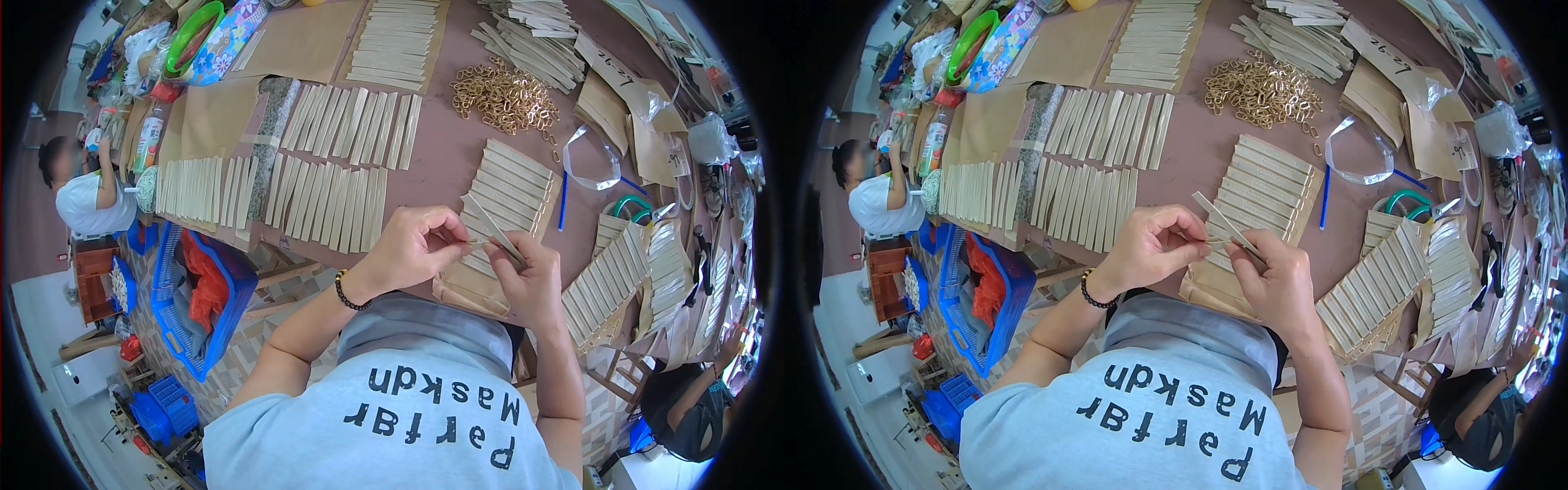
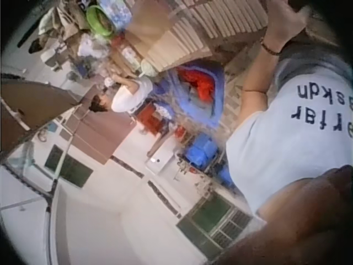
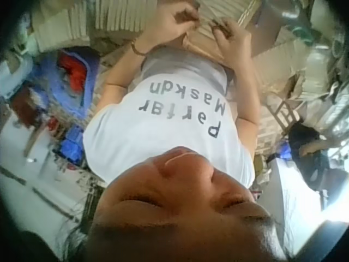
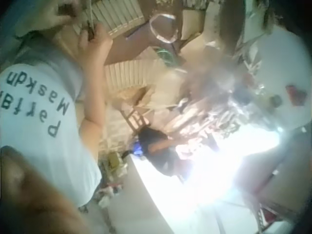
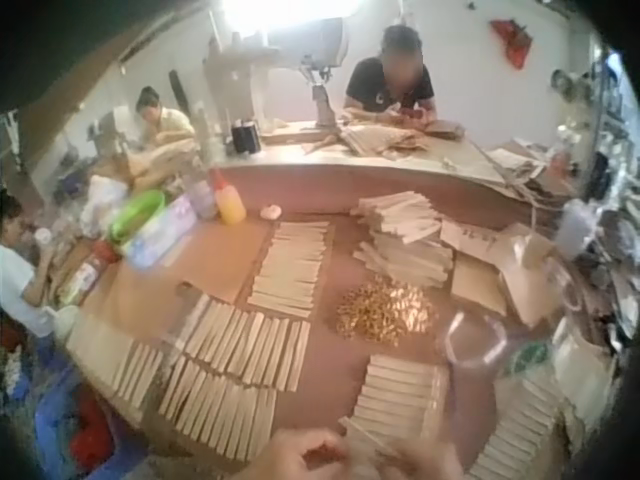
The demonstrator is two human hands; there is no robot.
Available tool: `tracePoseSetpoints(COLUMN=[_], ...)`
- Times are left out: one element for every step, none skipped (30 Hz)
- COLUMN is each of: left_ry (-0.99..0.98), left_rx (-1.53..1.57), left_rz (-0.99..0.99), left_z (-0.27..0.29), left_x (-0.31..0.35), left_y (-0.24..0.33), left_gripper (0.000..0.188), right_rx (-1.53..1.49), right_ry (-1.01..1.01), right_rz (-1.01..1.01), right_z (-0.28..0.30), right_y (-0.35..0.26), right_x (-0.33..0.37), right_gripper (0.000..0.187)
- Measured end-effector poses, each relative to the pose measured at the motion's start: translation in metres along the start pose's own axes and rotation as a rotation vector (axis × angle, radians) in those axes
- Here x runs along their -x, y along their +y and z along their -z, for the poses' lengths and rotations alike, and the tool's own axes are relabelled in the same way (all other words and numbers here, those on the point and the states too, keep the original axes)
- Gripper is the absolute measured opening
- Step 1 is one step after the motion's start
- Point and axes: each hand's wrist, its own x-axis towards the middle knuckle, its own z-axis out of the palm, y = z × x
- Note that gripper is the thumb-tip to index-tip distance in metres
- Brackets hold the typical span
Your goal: The person assembles small craft kits by placing thin wooden sticks into brown paper envelopes. They pick up sticks from a pile, insert them into the envelopes, and occasionally use a blue pen to mark the packages. The process is repetitive, involving handling individual sticks and envelopes one at a time.
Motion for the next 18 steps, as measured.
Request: tracePoseSetpoints(left_ry=[-0.003,-0.005,-0.006,-0.007,-0.006,-0.008,-0.01,-0.012,-0.012,-0.012,-0.014,-0.019,-0.025,-0.031,-0.03,-0.029,-0.028,-0.017], left_rx=[0.006,0.012,0.013,0.013,0.014,0.02,0.026,0.032,0.037,0.042,0.047,0.039,0.032,0.024,0.017,0.01,0.005,0.053], left_rz=[-0.009,-0.017,-0.005,0.008,0.02,0.023,0.025,0.027,0.021,0.014,0.008,0.01,0.013,0.014,0.008,0.002,-0.005,-0.001], left_z=[0.0003,0.0006,0.0006,0.0006,0.0007,0.0008,0.0009,0.001,0.0008,0.0004,0.0001,0.0,0.0,0.0002,0.0003,0.0005,0.0004,0.0008], left_x=[0.0003,0.0005,0.0007,0.0009,0.001,0.001,0.0009,0.0011,0.0012,0.0014,0.0014,0.0014,0.0014,0.0013,0.0013,0.0014,0.001,0.0012], left_y=[-0.002,-0.003,-0.0027,-0.0021,-0.0016,-0.0012,-0.0009,-0.0008,-0.0016,-0.003,-0.0039,-0.0039,-0.0037,-0.0035,-0.0029,-0.0021,-0.0014,-0.0037], left_gripper=[0.013,0.013,0.013,0.012,0.012,0.013,0.013,0.013,0.014,0.014,0.015,0.015,0.016,0.016,0.016,0.017,0.017,0.017], right_rx=[0.004,0.007,0.001,-0.004,-0.01,-0.011,-0.013,-0.014,-0.015,-0.017,-0.018,-0.017,-0.016,-0.014,-0.014,-0.013,-0.01,-0.077], right_ry=[0.002,0.003,-0.004,-0.011,-0.02,-0.023,-0.026,-0.029,-0.035,-0.04,-0.045,-0.046,-0.048,-0.049,-0.052,-0.055,-0.058,0.016], right_rz=[0.009,0.019,0.012,0.006,0.0,-0.003,-0.006,-0.009,-0.015,-0.021,-0.028,-0.034,-0.039,-0.045,-0.034,-0.023,-0.011,-0.046], right_z=[-0.0006,-0.0007,-0.0001,0.0007,0.001,0.001,0.0009,0.0008,0.0009,0.0011,0.0014,0.0019,0.0023,0.0026,0.0026,0.0027,0.0036,0.0032], right_y=[0.0012,0.0021,0.0025,0.003,0.0034,0.0032,0.0025,0.0019,0.0015,0.0011,0.0007,0.0002,-0.0002,-0.0005,0.0,0.001,0.0022,0.0053], right_x=[-0.0001,-0.0002,-0.0003,-0.0003,-0.0004,-0.0004,-0.0005,-0.0005,-0.0006,-0.0008,-0.001,-0.0011,-0.0013,-0.0016,-0.0016,-0.0015,-0.0018,-0.0016], right_gripper=[0.013,0.013,0.013,0.013,0.013,0.013,0.013,0.013,0.012,0.012,0.012,0.012,0.012,0.012,0.012,0.012,0.012,0.011])
